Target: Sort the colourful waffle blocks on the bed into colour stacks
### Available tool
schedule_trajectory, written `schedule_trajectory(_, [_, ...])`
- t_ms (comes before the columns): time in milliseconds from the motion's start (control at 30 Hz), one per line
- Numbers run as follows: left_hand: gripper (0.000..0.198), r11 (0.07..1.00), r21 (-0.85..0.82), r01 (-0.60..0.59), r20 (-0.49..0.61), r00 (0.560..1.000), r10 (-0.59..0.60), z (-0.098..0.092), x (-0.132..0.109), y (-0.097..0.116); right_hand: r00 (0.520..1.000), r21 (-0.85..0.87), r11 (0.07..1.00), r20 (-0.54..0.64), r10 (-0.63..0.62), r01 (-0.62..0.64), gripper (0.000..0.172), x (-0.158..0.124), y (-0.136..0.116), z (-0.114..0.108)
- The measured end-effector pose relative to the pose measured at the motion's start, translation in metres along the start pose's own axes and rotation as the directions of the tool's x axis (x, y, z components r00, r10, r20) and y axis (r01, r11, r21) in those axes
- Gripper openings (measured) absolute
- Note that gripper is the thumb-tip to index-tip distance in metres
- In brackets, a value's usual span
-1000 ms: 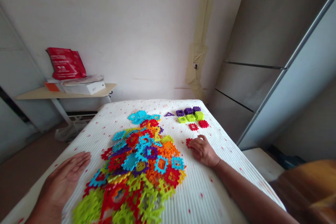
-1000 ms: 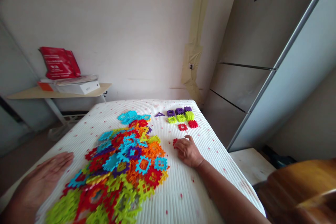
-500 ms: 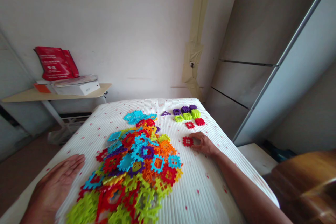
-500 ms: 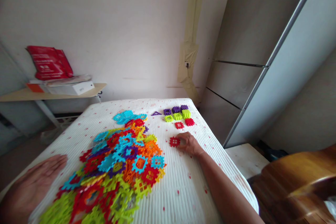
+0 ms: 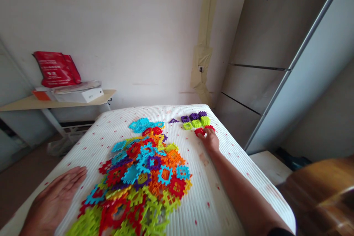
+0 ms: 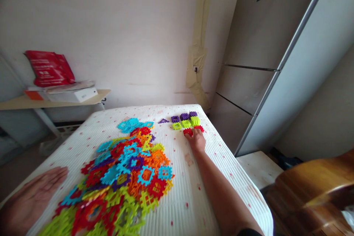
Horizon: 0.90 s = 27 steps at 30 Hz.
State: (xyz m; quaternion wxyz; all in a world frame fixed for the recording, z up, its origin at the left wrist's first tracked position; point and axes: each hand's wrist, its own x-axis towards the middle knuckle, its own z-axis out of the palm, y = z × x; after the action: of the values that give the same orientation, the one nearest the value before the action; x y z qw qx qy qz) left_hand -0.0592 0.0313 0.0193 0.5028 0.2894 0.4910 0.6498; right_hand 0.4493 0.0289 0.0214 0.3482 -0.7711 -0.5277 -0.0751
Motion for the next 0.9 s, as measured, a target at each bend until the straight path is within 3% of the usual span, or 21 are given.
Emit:
schedule_trajectory(100, [0.021, 1.000, -0.002, 0.014, -0.013, 1.000, -0.014, 0.005, -0.005, 0.005, 0.997, -0.091, 0.994, 0.042, 0.062, -0.058, 0.036, 0.001, -0.006, 0.003])
schedule_trajectory(367, [0.022, 0.999, -0.034, 0.022, -0.048, 0.999, -0.023, 0.002, -0.001, 0.001, 0.977, -0.291, 0.955, 0.180, 0.116, -0.060, 0.034, 0.000, -0.017, -0.002])
schedule_trajectory(633, [0.021, 1.000, -0.012, 0.001, -0.075, 0.997, -0.002, 0.006, -0.001, 0.001, 0.973, -0.343, 0.938, 0.197, 0.119, -0.046, 0.042, 0.000, -0.023, 0.000])
schedule_trajectory(900, [0.017, 0.997, -0.004, -0.081, 0.011, 0.997, 0.081, 0.000, 0.002, -0.006, 0.973, -0.352, 0.936, 0.209, 0.098, -0.019, 0.033, 0.003, -0.021, 0.005])
